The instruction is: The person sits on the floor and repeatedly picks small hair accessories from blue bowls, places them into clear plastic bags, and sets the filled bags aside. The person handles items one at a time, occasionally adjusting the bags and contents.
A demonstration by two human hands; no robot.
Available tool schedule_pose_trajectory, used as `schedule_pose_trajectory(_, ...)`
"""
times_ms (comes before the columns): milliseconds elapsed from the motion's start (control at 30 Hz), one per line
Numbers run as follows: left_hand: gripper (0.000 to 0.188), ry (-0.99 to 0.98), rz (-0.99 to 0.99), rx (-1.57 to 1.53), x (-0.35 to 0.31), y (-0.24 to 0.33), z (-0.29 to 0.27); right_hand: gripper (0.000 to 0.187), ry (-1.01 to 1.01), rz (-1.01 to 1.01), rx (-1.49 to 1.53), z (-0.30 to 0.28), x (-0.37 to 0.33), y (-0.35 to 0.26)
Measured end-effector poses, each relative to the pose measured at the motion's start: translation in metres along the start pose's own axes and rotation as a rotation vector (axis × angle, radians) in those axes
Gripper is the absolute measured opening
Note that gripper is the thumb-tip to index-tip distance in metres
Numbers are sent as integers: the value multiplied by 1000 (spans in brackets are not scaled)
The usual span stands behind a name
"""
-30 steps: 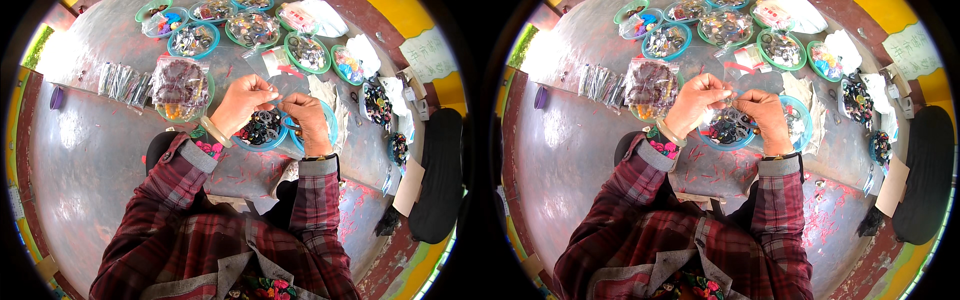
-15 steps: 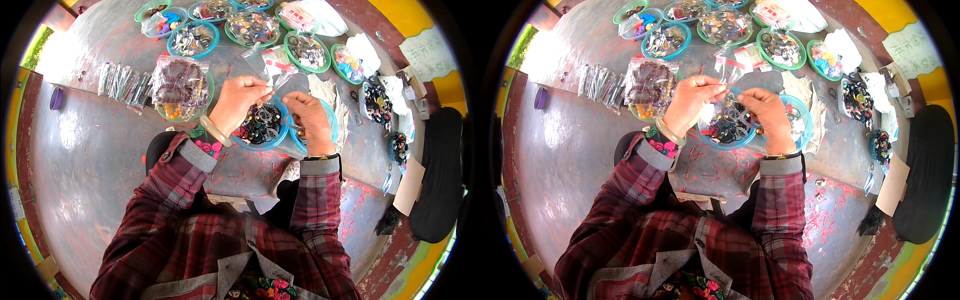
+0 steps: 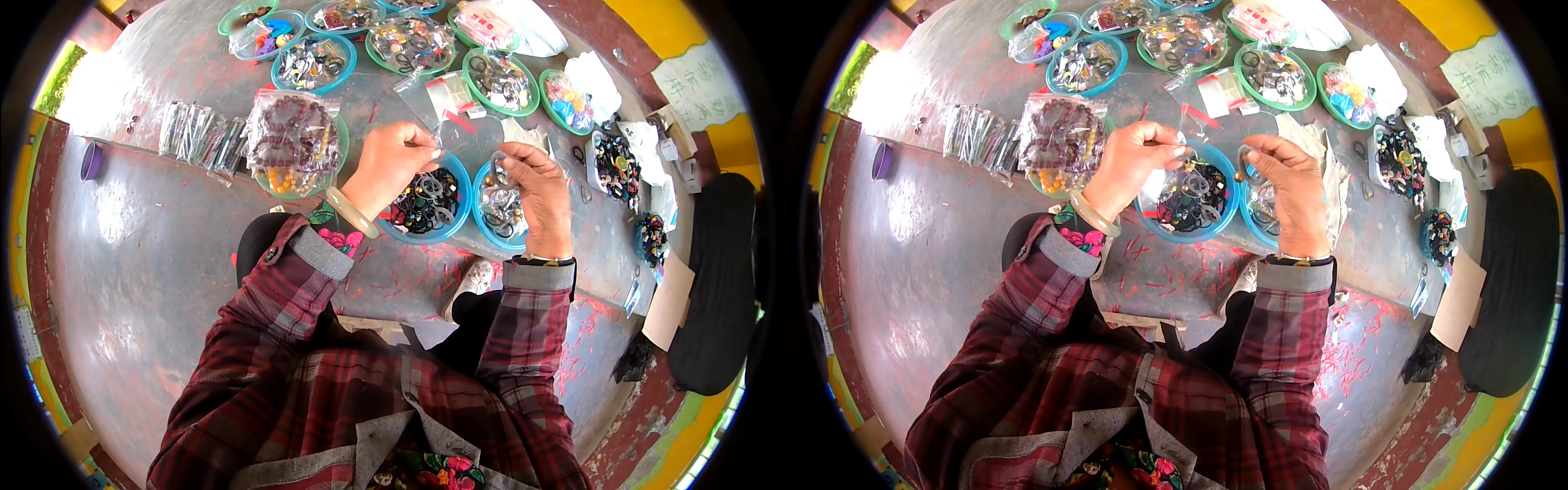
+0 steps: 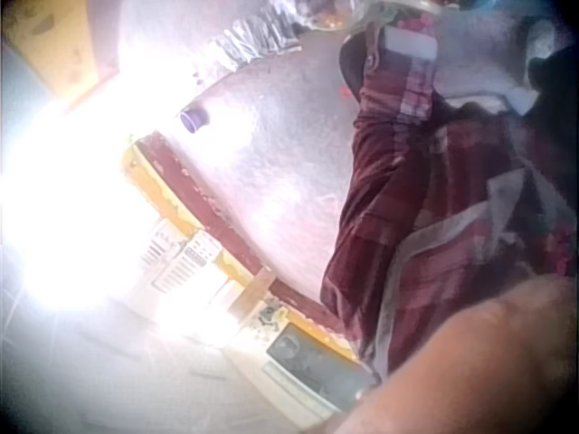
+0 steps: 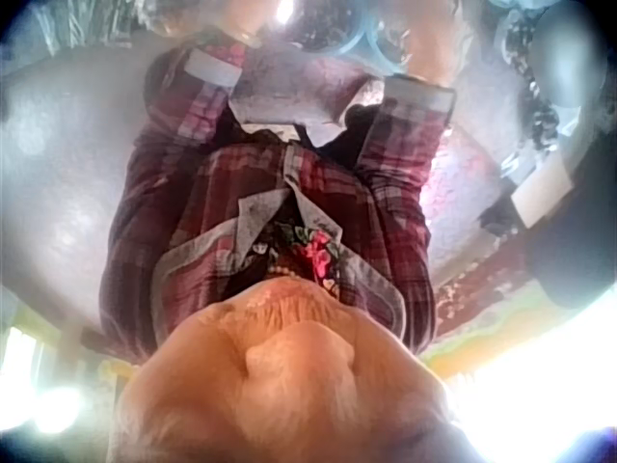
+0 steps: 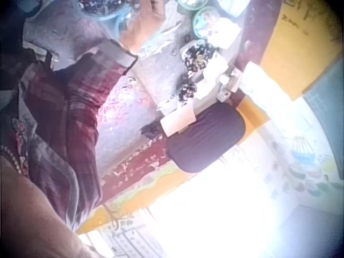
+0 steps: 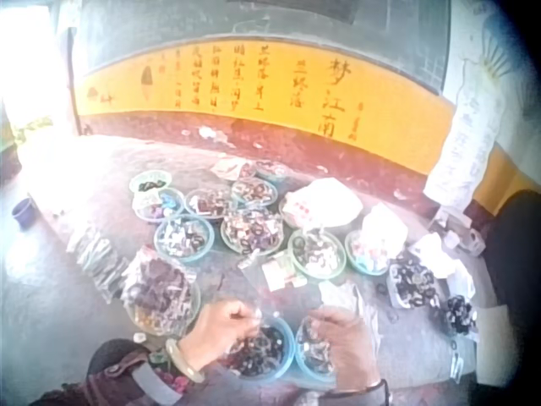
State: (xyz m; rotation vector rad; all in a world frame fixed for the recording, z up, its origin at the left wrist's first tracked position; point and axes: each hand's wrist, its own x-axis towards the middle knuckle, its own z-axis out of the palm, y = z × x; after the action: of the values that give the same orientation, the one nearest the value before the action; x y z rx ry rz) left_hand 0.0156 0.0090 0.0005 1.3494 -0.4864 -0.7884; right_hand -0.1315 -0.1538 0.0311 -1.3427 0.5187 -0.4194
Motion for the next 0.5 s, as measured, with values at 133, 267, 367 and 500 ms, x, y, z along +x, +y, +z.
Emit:
schedule_pose_trajectory(133,11,-48,-40,190,0,-2,4,22,69,-155,101,1,-6,-7)
schedule_pose_trajectory(267,11,-80,-16,292,-3,-4,8,22,115,-133,62,2,-7,-6)
schedule_pose_trajectory(367,12,-96,10,320,-2,-9,10,22,123,-198,61,8,-6,-3)
schedule_pose_trajectory(500,12,-115,16,377,-3,-9,11,21,175,-225,-56,13,-3,0)
